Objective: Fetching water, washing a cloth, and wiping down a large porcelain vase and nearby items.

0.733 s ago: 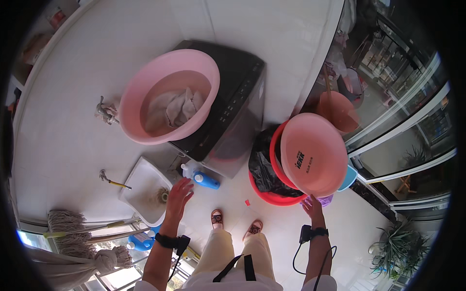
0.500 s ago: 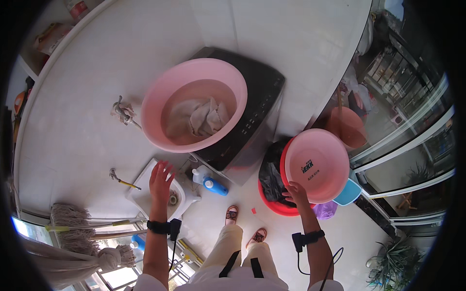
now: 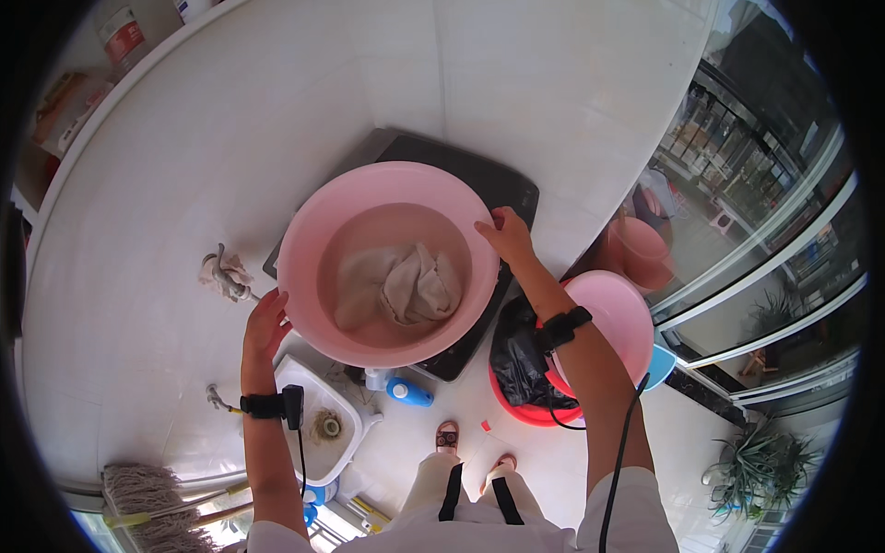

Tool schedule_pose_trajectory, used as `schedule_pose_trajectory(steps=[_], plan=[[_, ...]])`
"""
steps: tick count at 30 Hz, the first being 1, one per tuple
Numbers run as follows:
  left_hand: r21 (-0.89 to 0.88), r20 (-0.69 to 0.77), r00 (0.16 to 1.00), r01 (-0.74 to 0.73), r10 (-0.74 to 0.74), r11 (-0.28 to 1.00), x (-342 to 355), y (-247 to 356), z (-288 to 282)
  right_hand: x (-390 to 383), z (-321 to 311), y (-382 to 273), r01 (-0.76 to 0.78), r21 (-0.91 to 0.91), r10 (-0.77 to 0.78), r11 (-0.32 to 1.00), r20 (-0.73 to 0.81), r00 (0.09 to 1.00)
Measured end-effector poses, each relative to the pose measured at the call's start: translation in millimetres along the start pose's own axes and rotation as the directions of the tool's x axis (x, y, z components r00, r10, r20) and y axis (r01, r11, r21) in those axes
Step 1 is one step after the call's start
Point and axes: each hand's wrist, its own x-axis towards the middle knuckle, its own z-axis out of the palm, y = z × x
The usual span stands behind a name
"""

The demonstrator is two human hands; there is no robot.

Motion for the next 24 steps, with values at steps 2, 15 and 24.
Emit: schedule_pose_trajectory(steps=[2, 15, 24], plan=[[0.184, 0.018, 1.000, 0.006, -0.009, 0.983, 16, 10, -2, 7, 21, 5, 0.020, 0.088, -0.017, 0.996, -0.038, 0.999], [0.393, 0.039, 0.984, -0.177, 0.176, 0.902, -62, 9, 67, -100, -65, 36, -0.028, 0.283, 0.109, 0.959, -0.276, 0.955], [0.561, 0.259, 0.966, -0.139, -0.014, 0.816, -183, -86, 241, -323, -278, 131, -0.299, 0.280, 0.398, 0.912, -0.431, 0.810]])
